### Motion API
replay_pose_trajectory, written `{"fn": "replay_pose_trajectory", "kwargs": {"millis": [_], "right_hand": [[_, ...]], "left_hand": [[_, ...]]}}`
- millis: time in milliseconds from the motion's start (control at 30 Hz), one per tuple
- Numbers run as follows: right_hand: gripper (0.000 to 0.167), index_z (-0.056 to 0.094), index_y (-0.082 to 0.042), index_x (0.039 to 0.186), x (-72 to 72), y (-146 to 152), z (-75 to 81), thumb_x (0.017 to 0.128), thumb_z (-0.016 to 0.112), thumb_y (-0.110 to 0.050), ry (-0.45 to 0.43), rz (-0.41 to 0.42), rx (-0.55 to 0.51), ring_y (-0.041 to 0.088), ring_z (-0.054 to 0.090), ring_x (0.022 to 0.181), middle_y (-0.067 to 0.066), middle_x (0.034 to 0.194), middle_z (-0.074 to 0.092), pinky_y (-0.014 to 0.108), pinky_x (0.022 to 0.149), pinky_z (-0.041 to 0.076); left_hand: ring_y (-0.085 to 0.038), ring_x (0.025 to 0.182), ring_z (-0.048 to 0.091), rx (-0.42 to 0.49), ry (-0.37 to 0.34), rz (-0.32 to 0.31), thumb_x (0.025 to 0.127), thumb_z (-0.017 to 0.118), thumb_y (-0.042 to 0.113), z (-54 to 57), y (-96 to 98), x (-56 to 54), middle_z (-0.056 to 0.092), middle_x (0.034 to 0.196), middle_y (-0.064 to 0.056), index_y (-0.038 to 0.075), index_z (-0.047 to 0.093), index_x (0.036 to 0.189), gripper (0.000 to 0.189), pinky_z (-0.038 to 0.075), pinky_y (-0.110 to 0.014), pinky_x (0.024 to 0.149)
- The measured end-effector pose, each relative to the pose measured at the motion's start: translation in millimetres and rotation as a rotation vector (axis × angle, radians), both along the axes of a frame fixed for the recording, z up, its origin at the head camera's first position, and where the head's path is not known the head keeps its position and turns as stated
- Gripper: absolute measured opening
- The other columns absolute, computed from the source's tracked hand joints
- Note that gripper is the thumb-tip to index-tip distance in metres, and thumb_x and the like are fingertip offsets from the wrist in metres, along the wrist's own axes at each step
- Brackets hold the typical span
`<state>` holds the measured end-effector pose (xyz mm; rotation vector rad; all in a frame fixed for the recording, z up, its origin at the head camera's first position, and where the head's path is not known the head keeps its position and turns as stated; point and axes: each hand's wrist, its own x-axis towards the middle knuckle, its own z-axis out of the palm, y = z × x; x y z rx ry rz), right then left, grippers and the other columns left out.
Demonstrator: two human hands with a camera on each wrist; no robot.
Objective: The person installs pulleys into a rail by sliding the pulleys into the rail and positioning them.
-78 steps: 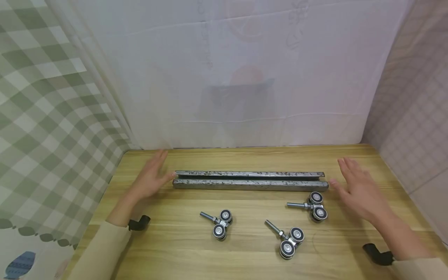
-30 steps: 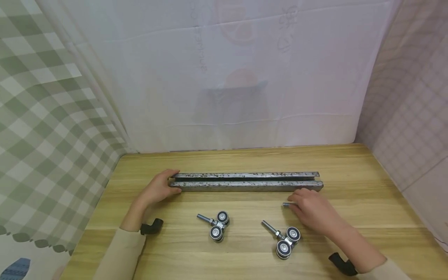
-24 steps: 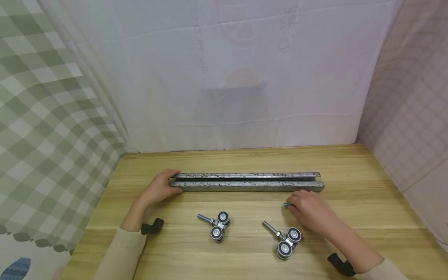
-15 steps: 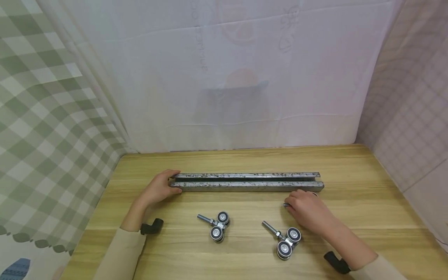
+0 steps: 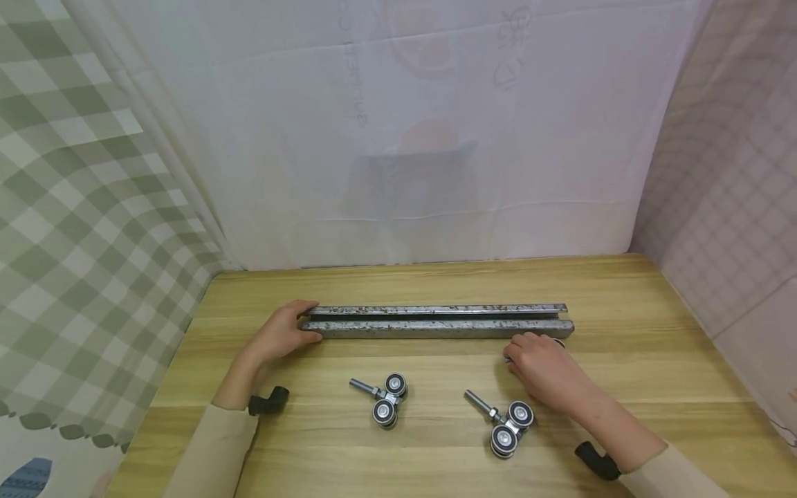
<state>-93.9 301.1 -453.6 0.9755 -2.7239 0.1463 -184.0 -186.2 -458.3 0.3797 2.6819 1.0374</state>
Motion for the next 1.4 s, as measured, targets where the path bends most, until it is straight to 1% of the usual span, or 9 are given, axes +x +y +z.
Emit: {"fn": "replay_pose_trajectory", "kwargs": {"millis": [200, 300, 433, 567, 700, 800, 1000, 1200, 1400], "right_hand": [[0.021, 0.073, -0.008, 0.094, 3.0, 7.7, -1.6, 0.078, 0.086, -0.005, 0.036, 0.020, -0.058, 0.020, 0.065, 0.078, -0.002, 0.086, 0.066, 0.042, 0.069, 0.055], [0.026, 0.072, -0.010, 0.095, 5.3, 13.0, -1.5, 0.075, 0.087, -0.002, 0.045, 0.011, -0.109, 0.020, 0.066, 0.080, -0.004, 0.087, 0.067, 0.044, 0.072, 0.052], [0.032, 0.073, -0.007, 0.100, 7.8, 20.8, 5.7, 0.073, 0.087, 0.002, 0.033, -0.027, -0.158, 0.024, 0.069, 0.085, -0.001, 0.091, 0.071, 0.048, 0.076, 0.054], [0.038, 0.075, -0.003, 0.105, 10.6, 29.1, 14.4, 0.070, 0.088, 0.007, 0.035, -0.046, -0.175, 0.027, 0.071, 0.085, 0.004, 0.095, 0.074, 0.046, 0.072, 0.059], [0.036, 0.075, -0.004, 0.104, 14.0, 36.6, 20.7, 0.071, 0.088, 0.006, 0.023, -0.089, -0.180, 0.026, 0.071, 0.084, 0.003, 0.095, 0.074, 0.044, 0.070, 0.060], [0.034, 0.075, -0.006, 0.103, 16.5, 41.6, 23.3, 0.073, 0.088, 0.005, 0.015, -0.114, -0.185, 0.021, 0.070, 0.081, 0.000, 0.094, 0.073, 0.041, 0.067, 0.059], [0.033, 0.074, -0.009, 0.099, 24.1, 54.7, 27.6, 0.072, 0.088, 0.005, 0.028, -0.164, -0.229, 0.004, 0.062, 0.074, -0.005, 0.089, 0.071, 0.029, 0.060, 0.052], [0.036, 0.074, -0.009, 0.104, 31.2, 67.1, 30.7, 0.075, 0.086, 0.008, 0.006, -0.228, -0.277, 0.004, 0.065, 0.081, 0.000, 0.095, 0.075, 0.012, 0.069, 0.047], [0.033, 0.074, -0.003, 0.105, 34.9, 82.1, 28.3, 0.077, 0.083, 0.012, 0.016, -0.234, -0.333, -0.001, 0.061, 0.076, 0.004, 0.090, 0.075, 0.012, 0.063, 0.045]], "left_hand": [[-0.042, 0.135, 0.053, 0.007, -0.015, 0.012, 0.093, 0.081, 0.014, 0.9, -0.8, 0.3, 0.047, 0.156, -0.024, -0.001, 0.046, 0.156, 0.073, 0.048, -0.056, 0.108], [-0.042, 0.135, 0.053, 0.006, -0.021, 0.011, 0.093, 0.081, 0.014, 1.7, -0.6, 0.6, 0.047, 0.155, -0.024, -0.002, 0.046, 0.156, 0.074, 0.047, -0.056, 0.108], [-0.041, 0.134, 0.054, 0.005, -0.022, 0.012, 0.093, 0.081, 0.014, 2.0, 0.0, 0.4, 0.049, 0.154, -0.024, -0.002, 0.046, 0.156, 0.074, 0.048, -0.055, 0.107], [-0.041, 0.134, 0.054, 0.006, -0.016, 0.009, 0.093, 0.081, 0.014, 0.8, 1.1, -0.7, 0.050, 0.153, -0.023, -0.002, 0.046, 0.155, 0.073, 0.047, -0.055, 0.108], [-0.042, 0.136, 0.053, 0.004, -0.017, 0.002, 0.093, 0.081, 0.015, 0.1, 1.5, -0.9, 0.049, 0.154, -0.024, -0.002, 0.045, 0.156, 0.073, 0.046, -0.056, 0.109], [-0.042, 0.136, 0.053, 0.002, -0.016, 0.007, 0.093, 0.081, 0.014, -0.3, 0.9, -0.5, 0.049, 0.154, -0.024, -0.002, 0.045, 0.156, 0.073, 0.046, -0.056, 0.109], [-0.040, 0.134, 0.055, 0.003, -0.003, -0.010, 0.094, 0.080, 0.014, -1.6, 1.2, -0.4, 0.050, 0.153, -0.023, -0.003, 0.046, 0.155, 0.072, 0.048, -0.055, 0.107], [-0.041, 0.134, 0.054, 0.002, -0.005, 0.000, 0.094, 0.080, 0.014, -3.1, 0.8, 0.3, 0.050, 0.153, -0.023, -0.003, 0.045, 0.155, 0.073, 0.047, -0.055, 0.108], [-0.041, 0.133, 0.055, -0.003, 0.002, 0.001, 0.094, 0.080, 0.014, -2.4, -1.9, 1.0, 0.051, 0.152, -0.023, -0.003, 0.046, 0.155, 0.072, 0.047, -0.056, 0.108]]}}
